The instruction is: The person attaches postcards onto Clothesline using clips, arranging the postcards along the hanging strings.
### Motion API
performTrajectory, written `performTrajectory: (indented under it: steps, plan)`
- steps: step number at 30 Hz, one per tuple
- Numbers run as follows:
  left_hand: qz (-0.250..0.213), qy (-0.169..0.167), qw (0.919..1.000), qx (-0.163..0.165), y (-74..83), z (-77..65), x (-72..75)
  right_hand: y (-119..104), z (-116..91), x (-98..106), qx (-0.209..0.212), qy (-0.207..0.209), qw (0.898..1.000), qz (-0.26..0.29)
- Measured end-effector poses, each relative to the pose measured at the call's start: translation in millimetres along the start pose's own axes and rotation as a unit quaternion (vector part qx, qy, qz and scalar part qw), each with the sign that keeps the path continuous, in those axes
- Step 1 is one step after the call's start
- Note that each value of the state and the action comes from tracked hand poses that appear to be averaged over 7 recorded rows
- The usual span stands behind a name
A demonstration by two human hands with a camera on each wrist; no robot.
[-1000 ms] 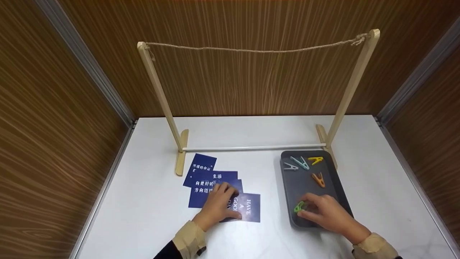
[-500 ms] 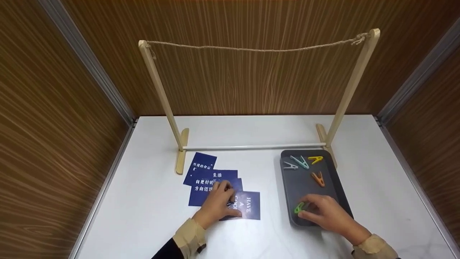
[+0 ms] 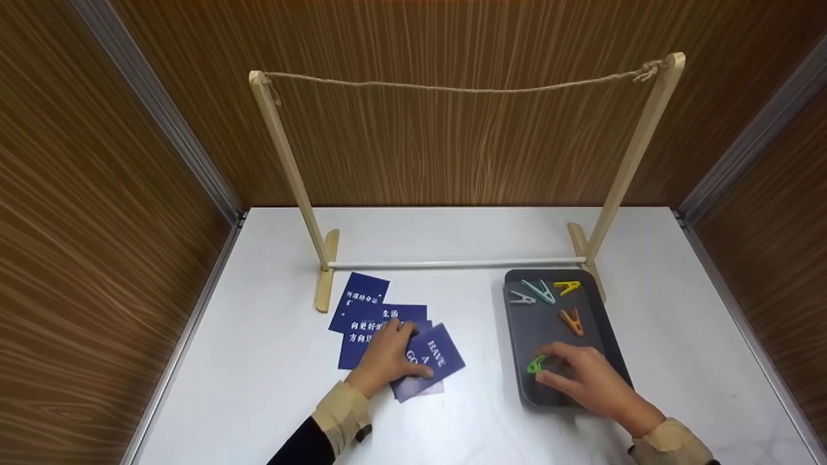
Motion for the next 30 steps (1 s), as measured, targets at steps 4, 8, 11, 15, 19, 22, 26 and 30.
performTrajectory:
  steps: [4,8,11,15,19,22,26,30]
  plan:
    - [-0.094,0.000,0.9956,0.001,8.3,3.6,9.8,-12.5,17.4,13.3,0.033,0.017,0.999,0.007]
    - [-0.250,-0.006,0.9680,0.018,18.2,11.5,32.3,-37.7,48.4,41.6,0.095,0.045,0.994,-0.010]
    - [-0.360,0.035,0.9312,0.043,24.2,19.4,63.3,-64.6,80.1,71.3,0.142,0.053,0.988,-0.020]
    - [-0.456,0.150,0.8759,0.048,33.4,31.7,120.9,-106.1,131.1,118.1,0.171,0.051,0.984,-0.008]
    - [-0.527,0.231,0.8180,0.007,43.0,43.3,177.1,-150.4,186.0,161.6,0.180,0.077,0.980,0.019]
    - [-0.588,0.246,0.7700,-0.025,47.4,50.7,209.3,-180.7,222.7,186.6,0.166,0.105,0.980,0.035]
    - [-0.649,0.252,0.7158,-0.058,52.7,59.9,239.6,-217.1,257.0,207.5,0.153,0.125,0.980,0.016]
    - [-0.692,0.267,0.6666,-0.076,57.6,73.6,254.9,-250.1,281.2,220.7,0.165,0.131,0.978,-0.005]
Point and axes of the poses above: each hand's wrist, its own z-axis towards the middle knuckle, its own x-axis out of the back of the hand, y = z × x, the point moved 9 cm from there along z, towards the middle knuckle, and after that the axes turned 13 degrees about -z, right-handed, at the moved point
